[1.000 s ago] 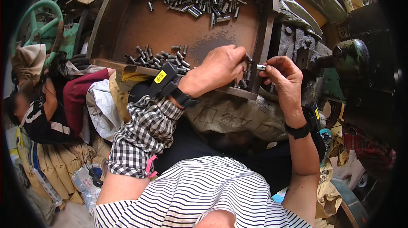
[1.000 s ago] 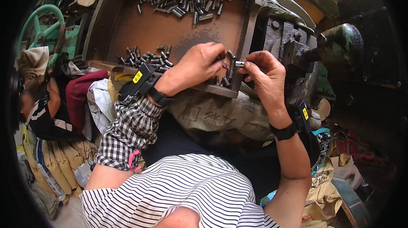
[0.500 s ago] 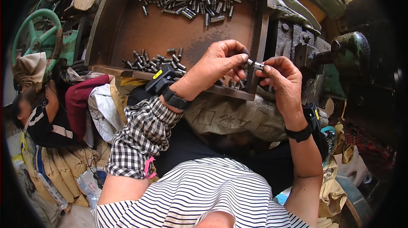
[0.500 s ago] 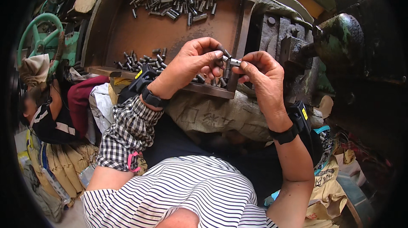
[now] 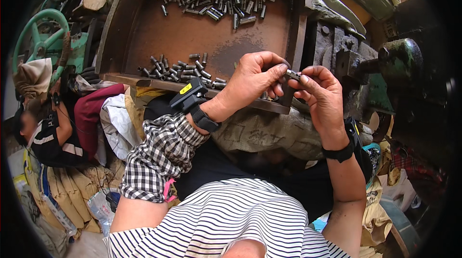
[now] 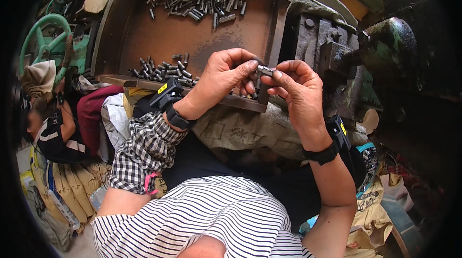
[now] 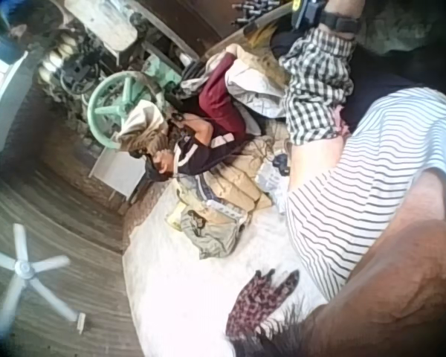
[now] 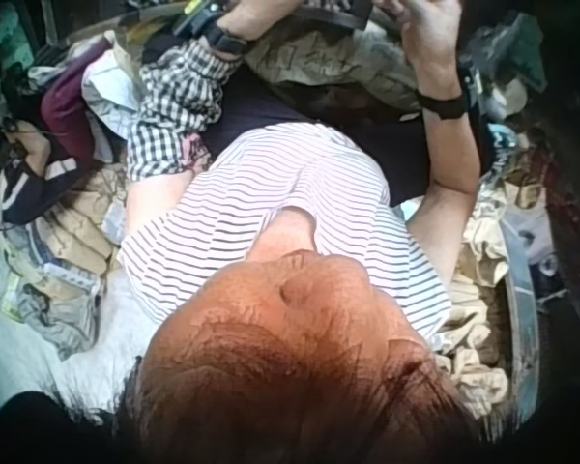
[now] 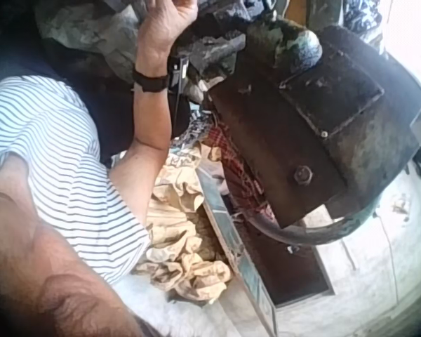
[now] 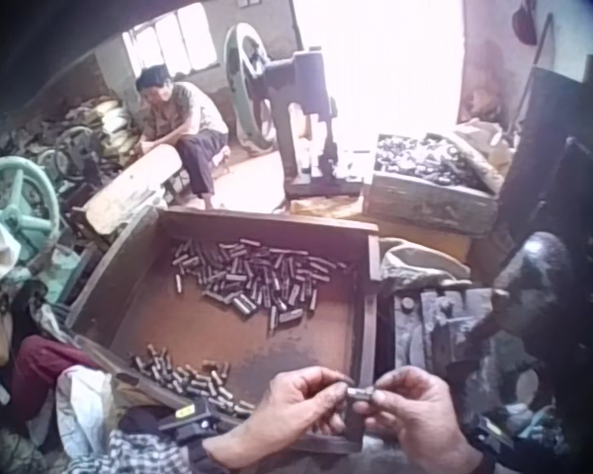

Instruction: Assembling small metal pins into housings using a manual industrial press.

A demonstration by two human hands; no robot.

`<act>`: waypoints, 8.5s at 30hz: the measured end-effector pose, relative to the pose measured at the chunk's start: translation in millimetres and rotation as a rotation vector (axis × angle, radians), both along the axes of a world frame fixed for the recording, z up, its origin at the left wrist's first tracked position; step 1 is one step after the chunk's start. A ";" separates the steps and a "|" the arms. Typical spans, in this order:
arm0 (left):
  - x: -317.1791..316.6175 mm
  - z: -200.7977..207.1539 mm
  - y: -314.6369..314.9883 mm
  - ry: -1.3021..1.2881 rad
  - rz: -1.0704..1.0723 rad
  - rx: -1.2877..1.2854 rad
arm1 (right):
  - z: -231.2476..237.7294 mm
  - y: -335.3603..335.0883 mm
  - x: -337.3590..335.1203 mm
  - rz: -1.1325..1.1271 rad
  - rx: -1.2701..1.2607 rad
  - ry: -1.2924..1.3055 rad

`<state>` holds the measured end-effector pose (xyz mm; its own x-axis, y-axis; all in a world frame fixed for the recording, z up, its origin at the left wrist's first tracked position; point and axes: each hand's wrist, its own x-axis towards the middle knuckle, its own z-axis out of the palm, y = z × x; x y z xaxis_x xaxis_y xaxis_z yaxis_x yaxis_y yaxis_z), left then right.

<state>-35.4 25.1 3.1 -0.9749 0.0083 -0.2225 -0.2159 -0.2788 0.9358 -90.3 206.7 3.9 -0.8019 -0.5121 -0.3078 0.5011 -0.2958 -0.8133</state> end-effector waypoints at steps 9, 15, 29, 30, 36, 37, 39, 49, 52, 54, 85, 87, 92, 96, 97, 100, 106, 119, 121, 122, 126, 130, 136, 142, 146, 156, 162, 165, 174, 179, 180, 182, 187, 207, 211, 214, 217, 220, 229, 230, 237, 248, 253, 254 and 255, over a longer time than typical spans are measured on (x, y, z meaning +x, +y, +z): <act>2.1 4.9 1.2 0.051 -0.015 -0.081 | 0.0 10.0 -10.1 0.106 -0.068 -0.171; 2.7 10.5 0.6 0.121 -0.100 -0.209 | 13.7 4.4 -4.0 0.106 0.081 0.033; 11.4 21.5 -17.3 0.189 -0.480 -0.189 | 13.8 4.4 0.5 0.386 0.008 -0.107; 13.6 18.2 -19.4 0.260 -0.469 -0.203 | 11.9 4.4 3.1 0.404 0.005 -0.140; 22.3 11.9 -14.1 0.559 -0.480 -0.529 | 8.4 -6.2 7.8 0.437 0.137 -0.034; 24.0 9.5 -16.1 0.558 -0.474 -0.527 | 9.6 -9.2 9.1 0.488 0.172 0.034; 28.7 12.3 -23.6 0.585 -0.492 -0.609 | 10.7 -17.1 11.1 0.541 0.212 0.105; 56.0 45.6 -69.8 0.149 0.071 0.174 | -1.0 -127.5 -25.2 0.375 0.478 1.372; 70.2 41.5 -49.7 0.379 -0.256 -0.008 | -4.2 -198.3 -19.8 0.636 0.470 1.613; 70.7 29.4 -43.7 0.502 -0.201 -0.063 | -14.6 -239.6 -12.3 0.677 0.380 1.745; 23.7 -12.7 -85.6 0.205 0.358 -0.945 | 12.7 -147.5 -82.1 0.415 0.768 1.475; 23.2 -20.9 -77.2 0.252 0.075 -1.192 | 18.1 -180.9 -90.6 0.275 0.750 1.697; 18.2 -25.7 -59.5 0.314 -0.167 -1.123 | 13.2 -280.8 -81.4 0.253 0.729 2.077; 14.2 -30.4 -56.3 0.420 -0.061 -1.079 | -12.2 -339.9 -70.4 0.313 0.688 2.079; 12.8 -32.1 -55.6 0.429 -0.063 -1.077 | -16.0 -349.8 -73.5 0.307 0.697 2.083; 12.5 -37.0 -56.8 0.401 0.034 -1.049 | -25.3 -372.5 -86.8 0.275 0.678 2.157; 14.6 -33.9 -58.9 0.409 -0.041 -1.088 | -30.9 -360.6 -81.0 0.354 0.915 2.021; 17.0 -23.7 -59.8 0.438 -0.026 -1.278 | -22.5 -199.1 -127.7 0.267 1.056 1.905; 15.0 -27.1 -59.3 0.358 -0.083 -1.289 | -19.2 -178.2 -125.9 0.193 0.908 1.722; 13.9 -28.8 -60.3 0.365 -0.090 -1.271 | -18.0 -167.0 -122.8 0.127 0.755 1.647; 14.9 -24.5 -64.5 0.237 -0.152 -1.235 | 4.2 -112.9 -75.5 0.073 0.850 1.437; 14.7 -28.6 -66.2 0.194 -0.117 -1.340 | 11.7 -75.3 -32.4 0.228 1.047 1.694; 12.7 -21.9 -73.8 0.193 -0.137 -1.360 | -19.1 -73.1 -26.0 0.445 1.430 1.805; 9.5 -25.1 -72.1 0.221 -0.085 -1.479 | -24.1 -83.0 -35.7 0.416 1.444 1.760; 7.0 -31.2 -67.9 0.203 -0.054 -1.507 | -14.4 -71.0 -31.4 0.322 1.216 1.656; 6.7 -27.5 -73.9 0.156 -0.041 -1.451 | -8.7 -43.7 0.7 0.198 0.688 1.148; 7.9 -19.5 -65.6 0.219 -0.006 -1.368 | 1.6 -38.6 2.9 0.236 0.407 0.581; 4.0 -19.5 -61.1 0.295 0.000 -1.043 | 2.1 -40.8 3.3 0.290 0.514 0.719; 2.7 -8.3 -49.6 -0.094 -0.106 -0.085 | -5.8 -38.1 1.6 0.139 0.623 1.138; 2.4 -9.7 -44.3 -0.088 -0.081 -0.163 | -0.1 -35.8 2.3 0.186 0.600 1.170; 1.3 -8.1 -43.6 -0.097 -0.083 -0.196 | -1.0 -34.3 0.8 0.185 0.604 1.167; -0.5 -13.2 -41.7 -0.107 -0.089 -0.226 | -2.8 -32.6 -2.8 0.183 0.746 1.332; 3.4 -4.5 -40.8 -0.106 -0.097 -0.178 | 13.1 -34.0 0.0 0.256 0.609 0.995; 5.3 -10.3 -34.9 -0.097 0.015 0.264 | -1.8 -32.1 -1.2 0.037 0.078 0.118; 5.8 -11.9 -34.7 -0.053 0.014 0.275 | 0.6 -33.5 1.6 0.027 0.056 0.115; 6.2 -13.0 -35.3 -0.058 0.009 0.263 | 1.3 -33.7 2.2 0.022 0.070 0.142; 6.7 -15.5 -33.6 -0.083 0.001 0.289 | 1.3 -33.9 4.4 0.019 0.104 0.192; 7.3 -11.3 -31.9 -0.060 -0.012 0.161 | -0.9 -34.1 6.2 0.018 0.126 0.218; 14.7 -5.0 -27.4 0.699 -0.065 -0.955 | 10.4 -30.3 -4.9 0.201 0.162 0.164; 14.8 -3.0 -27.3 0.707 -0.068 -1.029 | 10.2 -30.3 -6.7 0.221 0.150 0.110; 16.4 -4.3 -27.9 0.678 -0.179 -1.189 | 0.8 -31.4 -10.3 0.296 0.248 0.122; 7.9 -4.8 -72.9 -0.058 0.255 0.257 | -11.2 -45.7 0.8 0.421 0.968 1.697; 11.5 -10.8 -66.7 -0.006 0.030 -0.490 | -10.9 -49.1 -2.8 0.538 1.127 1.666; 12.4 -13.7 -64.3 0.171 0.051 -0.828 | -10.8 -49.9 -2.5 0.540 1.124 1.667; 11.2 -16.3 -61.6 0.258 0.051 -1.004 | -10.1 -50.1 -2.1 0.522 1.107 1.643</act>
